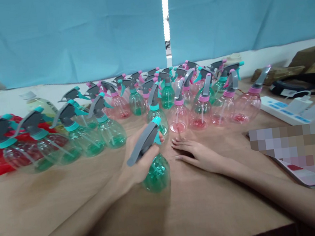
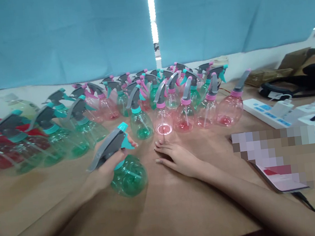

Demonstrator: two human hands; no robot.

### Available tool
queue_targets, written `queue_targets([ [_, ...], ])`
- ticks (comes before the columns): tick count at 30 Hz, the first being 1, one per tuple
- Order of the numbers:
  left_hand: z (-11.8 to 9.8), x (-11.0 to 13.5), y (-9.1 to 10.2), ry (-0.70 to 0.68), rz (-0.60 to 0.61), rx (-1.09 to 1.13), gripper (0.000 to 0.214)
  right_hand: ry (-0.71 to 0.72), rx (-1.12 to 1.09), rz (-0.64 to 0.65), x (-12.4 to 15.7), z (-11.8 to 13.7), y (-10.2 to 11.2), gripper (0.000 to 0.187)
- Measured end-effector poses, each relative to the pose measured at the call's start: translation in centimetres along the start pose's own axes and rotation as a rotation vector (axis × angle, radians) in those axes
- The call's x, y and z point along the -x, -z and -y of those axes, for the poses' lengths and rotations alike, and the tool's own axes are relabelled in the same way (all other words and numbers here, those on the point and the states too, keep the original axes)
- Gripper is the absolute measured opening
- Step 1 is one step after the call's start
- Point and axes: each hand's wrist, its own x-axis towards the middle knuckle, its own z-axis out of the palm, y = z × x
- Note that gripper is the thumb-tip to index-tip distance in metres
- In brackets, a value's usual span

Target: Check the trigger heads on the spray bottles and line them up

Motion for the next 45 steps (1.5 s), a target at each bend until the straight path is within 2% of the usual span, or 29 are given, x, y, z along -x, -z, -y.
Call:
queue_targets([
  [3,0.09,0.07,-0.02,0.027,-0.004,0.004,0.005,0.003,0.001,0.001,-0.04,-0.03,-0.01,0.049],
  [9,-0.11,0.18,-0.13,-0.001,-0.023,0.01,0.023,0.005,0.0,0.002,0.0,-0.04,0.01,0.05],
  [14,-0.5,0.19,-0.28,0.029,-0.012,0.039,0.029,-0.002,-0.011,0.008,0.05,0.04,0.06,0.05],
  [27,-0.69,0.31,-0.29,0.071,-0.004,0.043,0.029,0.0,-0.013,0.005,0.09,0.06,0.05,0.049],
  [45,0.16,0.34,-0.1,0.015,0.017,0.046,0.03,-0.017,-0.037,0.008,0.17,0.14,0.1,0.05],
])
